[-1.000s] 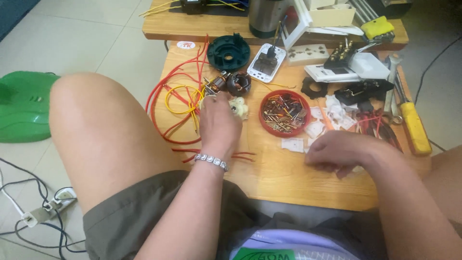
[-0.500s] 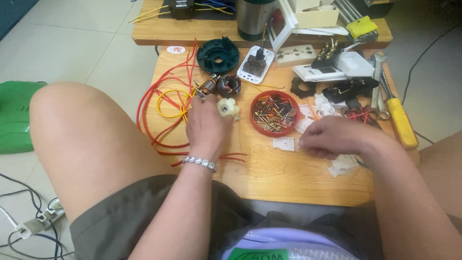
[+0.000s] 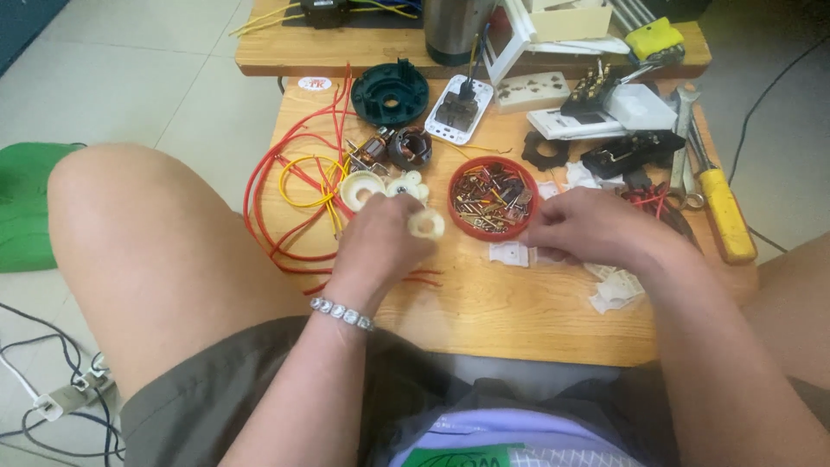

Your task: Inspecting and probing small electronic components inside a plastic housing using a small tool and handling fasteners.

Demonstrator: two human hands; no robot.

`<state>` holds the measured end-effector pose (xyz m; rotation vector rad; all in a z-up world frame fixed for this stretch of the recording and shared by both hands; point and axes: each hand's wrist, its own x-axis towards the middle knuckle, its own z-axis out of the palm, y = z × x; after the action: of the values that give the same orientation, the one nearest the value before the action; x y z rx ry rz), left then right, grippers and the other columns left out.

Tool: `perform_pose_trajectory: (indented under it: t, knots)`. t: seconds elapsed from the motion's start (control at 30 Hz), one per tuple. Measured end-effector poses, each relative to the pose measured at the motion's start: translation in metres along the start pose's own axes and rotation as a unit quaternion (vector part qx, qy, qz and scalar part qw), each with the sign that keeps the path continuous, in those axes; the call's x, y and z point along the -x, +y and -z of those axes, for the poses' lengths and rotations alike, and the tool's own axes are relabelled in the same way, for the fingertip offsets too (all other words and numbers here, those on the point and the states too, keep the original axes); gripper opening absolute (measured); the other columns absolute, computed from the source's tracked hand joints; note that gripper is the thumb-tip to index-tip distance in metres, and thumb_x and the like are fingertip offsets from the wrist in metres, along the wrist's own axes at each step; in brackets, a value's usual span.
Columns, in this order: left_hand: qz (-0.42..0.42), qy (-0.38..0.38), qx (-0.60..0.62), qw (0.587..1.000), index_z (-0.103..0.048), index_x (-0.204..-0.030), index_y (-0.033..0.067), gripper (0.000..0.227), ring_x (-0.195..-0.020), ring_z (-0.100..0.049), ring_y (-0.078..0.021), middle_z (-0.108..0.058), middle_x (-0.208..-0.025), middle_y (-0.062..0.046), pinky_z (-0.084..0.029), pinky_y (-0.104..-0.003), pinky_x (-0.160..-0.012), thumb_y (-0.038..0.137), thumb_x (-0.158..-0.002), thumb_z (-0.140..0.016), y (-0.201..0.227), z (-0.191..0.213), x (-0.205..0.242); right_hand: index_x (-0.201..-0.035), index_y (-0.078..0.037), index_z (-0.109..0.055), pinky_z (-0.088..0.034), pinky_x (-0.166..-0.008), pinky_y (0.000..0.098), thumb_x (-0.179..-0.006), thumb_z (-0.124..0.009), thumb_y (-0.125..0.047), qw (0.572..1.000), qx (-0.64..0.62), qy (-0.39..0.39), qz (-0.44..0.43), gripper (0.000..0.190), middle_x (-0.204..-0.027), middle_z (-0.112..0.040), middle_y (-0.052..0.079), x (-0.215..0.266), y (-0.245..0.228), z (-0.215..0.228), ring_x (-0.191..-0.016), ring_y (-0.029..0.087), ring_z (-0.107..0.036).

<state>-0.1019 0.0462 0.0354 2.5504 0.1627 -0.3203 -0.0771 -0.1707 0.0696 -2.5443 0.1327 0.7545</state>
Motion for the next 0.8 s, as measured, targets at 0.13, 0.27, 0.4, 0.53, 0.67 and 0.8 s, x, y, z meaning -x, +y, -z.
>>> perform_pose_trajectory:
  t: [0.13,0.27,0.4,0.53,0.67,0.8]
  knots:
    - [0.027,-0.048,-0.022,0.998,-0.065,-0.119,0.0139,0.057,-0.11,-0.06,-0.0369,-0.059,-0.112,-0.016,-0.049,-0.05,-0.091,0.025,-0.065,-0.081,-0.003,-0.013,-0.006,-0.089,-0.01,-0.078,-0.058,-0.07,0.0348,-0.082,-0.069,-0.03,0.996,0.093,0.001,0.003,0.024,-0.071,-0.072,0.011,-0.003,-0.007,-0.009,-0.07,0.022,-0.071]
    - [0.022,-0.085,-0.048,0.995,-0.062,-0.124,0.0156,0.056,-0.112,-0.059,-0.0381,-0.058,-0.116,-0.016,-0.05,-0.05,-0.091,0.017,-0.07,-0.076,0.005,-0.017,-0.006,-0.101,-0.008,-0.075,-0.051,-0.09,0.0444,-0.081,-0.064,-0.058,0.987,0.159,-0.011,-0.036,0.054,-0.101,-0.071,0.018,-0.006,-0.012,-0.02,-0.103,0.033,-0.066]
    - [0.021,-0.07,-0.056,0.996,-0.061,-0.123,0.017,0.055,-0.107,-0.061,-0.0399,-0.057,-0.111,-0.016,-0.052,-0.05,-0.085,0.008,-0.07,-0.072,-0.003,-0.03,-0.021,-0.101,-0.012,-0.077,-0.052,-0.088,0.0455,-0.077,-0.064,-0.061,0.974,0.215,0.026,-0.066,0.057,-0.098,-0.073,0.016,-0.035,0.01,-0.028,-0.103,0.033,-0.067]
    - [0.032,-0.069,-0.038,0.996,-0.06,-0.124,0.0139,0.06,-0.108,-0.059,-0.0432,-0.054,-0.113,-0.02,-0.053,-0.053,-0.083,0.007,-0.067,-0.076,0.004,-0.017,-0.009,-0.1,-0.008,-0.078,-0.052,-0.088,0.0466,-0.076,-0.063,-0.052,0.962,0.268,0.028,-0.053,0.053,-0.099,-0.074,0.017,-0.044,0.028,-0.017,-0.106,0.034,-0.067]
    - [0.05,0.012,-0.012,0.999,-0.062,-0.116,0.0156,0.044,-0.097,-0.06,-0.0295,-0.057,-0.111,-0.012,-0.051,-0.041,-0.082,0.008,-0.073,-0.068,0.004,-0.008,0.0,-0.095,-0.009,-0.076,-0.05,-0.077,0.0386,-0.073,-0.078,-0.042,0.961,0.222,0.101,-0.127,0.04,-0.097,-0.074,0.009,-0.05,0.042,-0.009,-0.085,0.025,-0.068]
    - [0.019,0.172,0.059,0.983,-0.063,-0.104,0.0069,0.027,-0.086,-0.062,-0.0343,-0.059,-0.102,-0.017,-0.051,-0.044,-0.077,0.006,-0.077,-0.059,-0.008,-0.007,-0.009,-0.069,-0.008,-0.074,-0.042,-0.057,0.0294,-0.077,-0.078,-0.038,0.983,0.11,0.085,-0.12,0.031,-0.06,-0.066,0.006,-0.046,0.04,-0.003,-0.055,0.017,-0.057]
